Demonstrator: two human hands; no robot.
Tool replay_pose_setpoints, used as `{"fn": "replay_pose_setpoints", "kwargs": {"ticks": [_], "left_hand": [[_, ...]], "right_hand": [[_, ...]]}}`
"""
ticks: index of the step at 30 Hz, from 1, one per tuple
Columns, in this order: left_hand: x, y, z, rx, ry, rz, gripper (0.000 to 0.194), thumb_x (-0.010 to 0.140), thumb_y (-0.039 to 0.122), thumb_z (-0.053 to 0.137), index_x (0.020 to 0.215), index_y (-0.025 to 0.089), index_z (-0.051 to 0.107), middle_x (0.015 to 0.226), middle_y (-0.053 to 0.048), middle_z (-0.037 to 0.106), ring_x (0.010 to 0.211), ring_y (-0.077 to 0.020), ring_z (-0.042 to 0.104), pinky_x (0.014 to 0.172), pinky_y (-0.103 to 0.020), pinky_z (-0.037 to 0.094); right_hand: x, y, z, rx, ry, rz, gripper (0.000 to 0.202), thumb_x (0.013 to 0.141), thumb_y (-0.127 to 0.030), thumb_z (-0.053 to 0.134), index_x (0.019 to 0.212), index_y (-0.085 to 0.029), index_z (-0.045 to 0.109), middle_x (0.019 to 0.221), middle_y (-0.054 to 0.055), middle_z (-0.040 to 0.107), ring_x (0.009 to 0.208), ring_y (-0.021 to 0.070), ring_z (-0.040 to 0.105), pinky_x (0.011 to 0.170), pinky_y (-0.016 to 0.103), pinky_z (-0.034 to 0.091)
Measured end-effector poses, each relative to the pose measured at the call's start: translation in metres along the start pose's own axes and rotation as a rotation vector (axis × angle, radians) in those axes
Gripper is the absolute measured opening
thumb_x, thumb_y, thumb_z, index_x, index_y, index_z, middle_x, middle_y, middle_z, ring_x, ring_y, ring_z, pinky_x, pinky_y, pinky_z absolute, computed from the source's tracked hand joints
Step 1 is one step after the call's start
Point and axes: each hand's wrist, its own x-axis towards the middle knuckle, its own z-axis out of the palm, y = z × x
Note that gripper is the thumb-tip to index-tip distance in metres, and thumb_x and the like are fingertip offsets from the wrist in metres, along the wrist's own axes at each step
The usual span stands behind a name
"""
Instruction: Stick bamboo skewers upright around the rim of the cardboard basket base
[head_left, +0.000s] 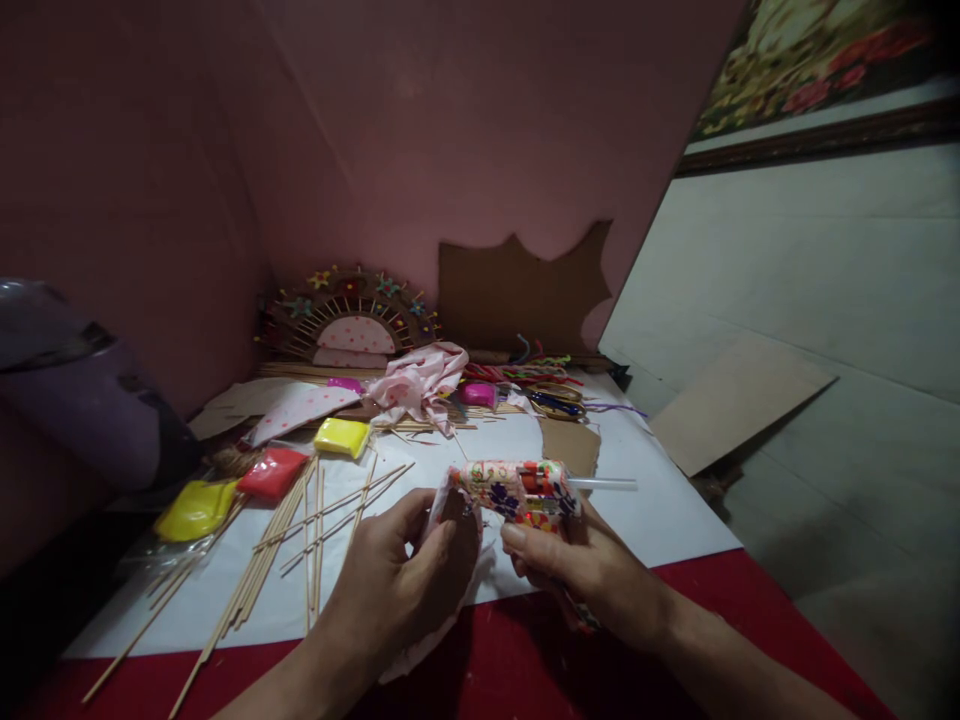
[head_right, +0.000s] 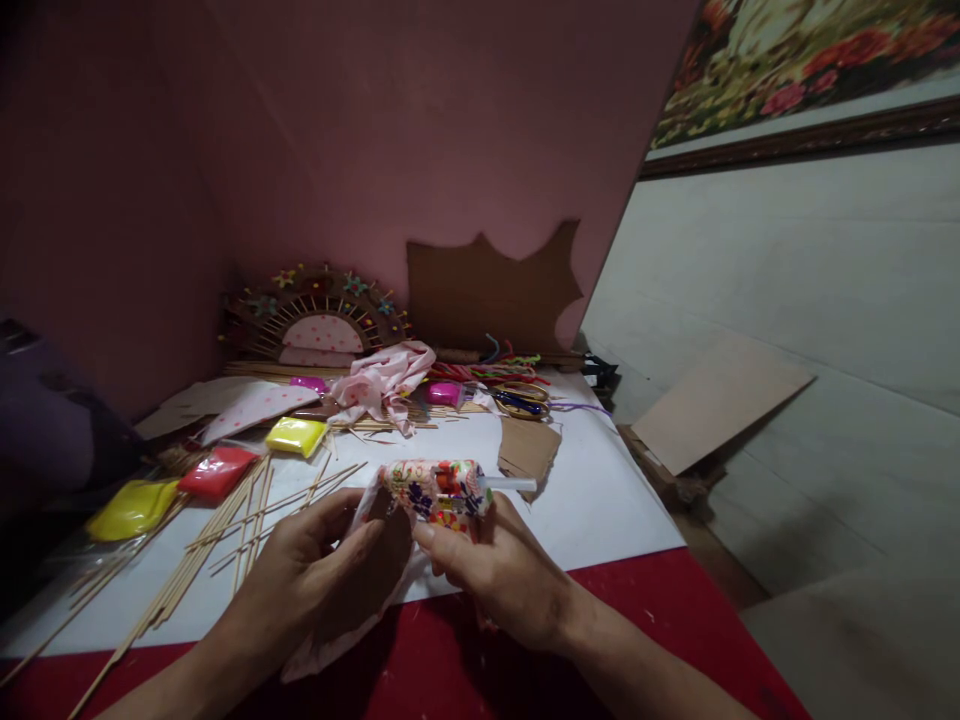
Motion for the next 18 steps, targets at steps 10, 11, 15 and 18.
{"fn": "replay_pose_setpoints", "kwargs": {"ticks": [10, 11, 15, 18], "left_hand": [[-0.0005, 0.0019, 0.0001, -0.023, 0.034, 0.019, 0.021, 0.077, 0.026, 0.053, 0.091, 0.019, 0.065, 0.079, -0.003, 0.071, 0.067, -0.0170, 0.060, 0.056, -0.025, 0.045], [-0.0004, 0.0015, 0.0001, -0.026, 0.033, 0.020, 0.021, 0.077, 0.026, 0.053, 0.092, 0.019, 0.065, 0.079, -0.003, 0.071, 0.067, -0.0171, 0.061, 0.056, -0.025, 0.046], [-0.0002, -0.0017, 0.0009, -0.036, 0.019, 0.001, 0.023, 0.078, 0.028, 0.051, 0.096, 0.019, 0.064, 0.084, -0.005, 0.071, 0.073, -0.0185, 0.062, 0.059, -0.026, 0.047], [0.0004, -0.0018, 0.0024, -0.071, -0.002, -0.026, 0.025, 0.079, 0.030, 0.050, 0.098, 0.018, 0.062, 0.088, -0.007, 0.071, 0.076, -0.0198, 0.062, 0.061, -0.028, 0.047]], "right_hand": [[-0.0007, -0.0023, 0.0020, 0.003, 0.007, 0.004, 0.028, 0.081, -0.040, 0.050, 0.067, -0.016, 0.045, 0.060, -0.003, 0.042, 0.057, 0.0089, 0.039, 0.051, 0.022, 0.032], [-0.0009, -0.0025, 0.0020, 0.001, 0.008, 0.004, 0.028, 0.082, -0.040, 0.050, 0.067, -0.016, 0.045, 0.060, -0.003, 0.042, 0.056, 0.0088, 0.038, 0.051, 0.022, 0.031], [-0.0017, -0.0028, 0.0014, -0.009, -0.006, -0.005, 0.029, 0.082, -0.039, 0.049, 0.065, -0.016, 0.044, 0.059, -0.003, 0.042, 0.055, 0.0085, 0.038, 0.050, 0.021, 0.031], [-0.0018, -0.0031, 0.0009, -0.008, -0.010, -0.004, 0.028, 0.082, -0.038, 0.050, 0.065, -0.016, 0.045, 0.059, -0.003, 0.042, 0.054, 0.0083, 0.038, 0.049, 0.021, 0.030]]}}
